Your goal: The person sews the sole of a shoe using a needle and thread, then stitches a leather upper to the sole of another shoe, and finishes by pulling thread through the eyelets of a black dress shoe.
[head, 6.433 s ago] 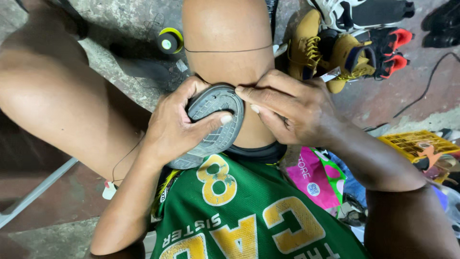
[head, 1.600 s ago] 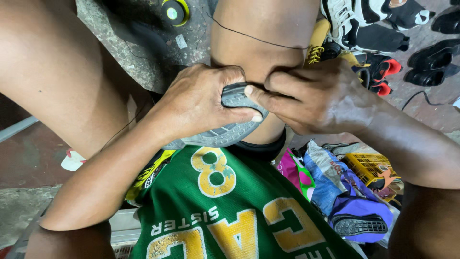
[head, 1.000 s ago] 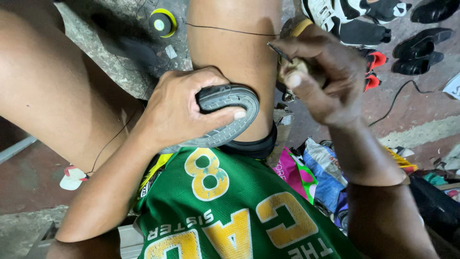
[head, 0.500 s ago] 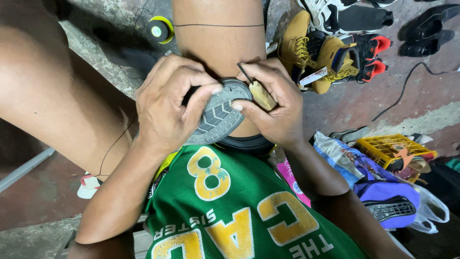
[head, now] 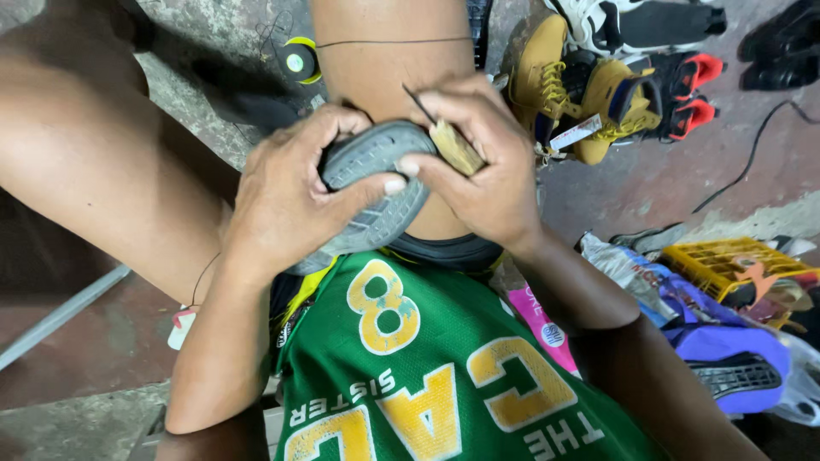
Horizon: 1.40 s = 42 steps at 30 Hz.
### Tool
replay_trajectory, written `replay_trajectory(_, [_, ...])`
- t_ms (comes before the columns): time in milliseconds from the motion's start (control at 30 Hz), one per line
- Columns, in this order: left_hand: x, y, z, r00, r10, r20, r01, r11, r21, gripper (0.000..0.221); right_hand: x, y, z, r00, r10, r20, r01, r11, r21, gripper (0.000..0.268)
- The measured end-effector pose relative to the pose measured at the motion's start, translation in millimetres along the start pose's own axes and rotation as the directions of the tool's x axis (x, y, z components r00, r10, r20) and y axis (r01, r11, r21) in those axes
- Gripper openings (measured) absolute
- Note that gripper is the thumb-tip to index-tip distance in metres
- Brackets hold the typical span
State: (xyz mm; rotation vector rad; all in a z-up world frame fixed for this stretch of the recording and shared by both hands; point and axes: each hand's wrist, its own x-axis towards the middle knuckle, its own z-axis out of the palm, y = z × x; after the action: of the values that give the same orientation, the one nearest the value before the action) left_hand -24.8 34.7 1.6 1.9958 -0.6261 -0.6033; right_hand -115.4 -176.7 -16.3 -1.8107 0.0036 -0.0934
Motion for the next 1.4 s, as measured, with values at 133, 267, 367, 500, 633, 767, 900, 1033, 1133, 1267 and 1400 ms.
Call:
replay_trajectory(133, [-0.1, 4.3, -2.1, 0.994, 0.013, -0.107, -0.009, 0.999, 0.038, 0.047, 8.8, -7.4, 0.1, 0.989, 0.082, -0.127, -0.067, 0.991, 0.114, 0.031])
replay_trajectory(267, [-0.1, 1.5, 8.5, 0.971, 0.042, -0.235, -0.037, 0.999, 0.027, 0.044, 3.5, -13.7, -5.5, 0.991, 0.005, -0.131, -0.038, 0.968, -0.247, 0.025])
replay_trajectory(367, [-6.3, -0.1, 15.7, 0.966, -0.061, -0.252, 0.056, 0.998, -0.027, 0.043, -8.1, -21.5, -4.0, 0.995, -0.037, -0.088, -0.003, 0.909, -0.417, 0.034])
replay_trajectory(500, [-9.2, 1.1, 16.7, 0.953, -0.177, -0.246, 0.163, 0.984, -0.078, 0.045, -14.8, -28.8, 4.3, 0.993, -0.070, -0.092, 0.032, 0.928, -0.371, 0.035])
replay_trajectory(633, [-13.3, 6.2, 21.8, 0.947, -0.073, -0.314, 0.058, 0.997, -0.058, 0.048, -14.3, -29.4, 13.4, 0.994, -0.066, -0.090, 0.029, 0.932, -0.360, 0.034])
replay_trajectory(767, [-13.2, 7.6, 24.6, 0.942, -0.077, -0.326, 0.065, 0.997, -0.048, 0.049, -12.2, -31.6, 17.2, 0.992, -0.087, -0.087, 0.045, 0.914, -0.402, 0.032])
replay_trajectory(900, [-14.0, 8.7, 26.0, 0.940, -0.063, -0.335, 0.057, 0.998, -0.029, 0.051, -14.8, -39.7, 17.2, 0.996, -0.041, -0.075, 0.000, 0.876, -0.482, 0.032])
replay_trajectory(1033, [-15.5, 10.8, 27.0, 0.936, -0.051, -0.348, 0.053, 0.999, -0.005, 0.052, -17.9, -44.0, 19.5, 0.997, -0.024, -0.069, -0.015, 0.852, -0.523, 0.033])
replay_trajectory(1133, [-16.5, 11.6, 26.2, 0.935, -0.039, -0.353, 0.048, 0.999, 0.016, 0.053, -18.1, -44.2, 20.9, 0.996, -0.049, -0.074, 0.001, 0.844, -0.537, 0.034])
replay_trajectory(1267, [-15.7, 12.7, 25.8, 0.935, -0.047, -0.351, 0.055, 0.998, 0.013, 0.054, -17.7, -47.9, 22.7, 0.996, -0.018, -0.082, -0.029, 0.838, -0.544, 0.035])
replay_trajectory(1400, [-14.1, 13.8, 25.9, 0.933, -0.075, -0.351, 0.086, 0.996, 0.016, 0.055, -13.2, -50.1, 21.0, 0.998, -0.018, -0.066, -0.022, 0.831, -0.556, 0.035])
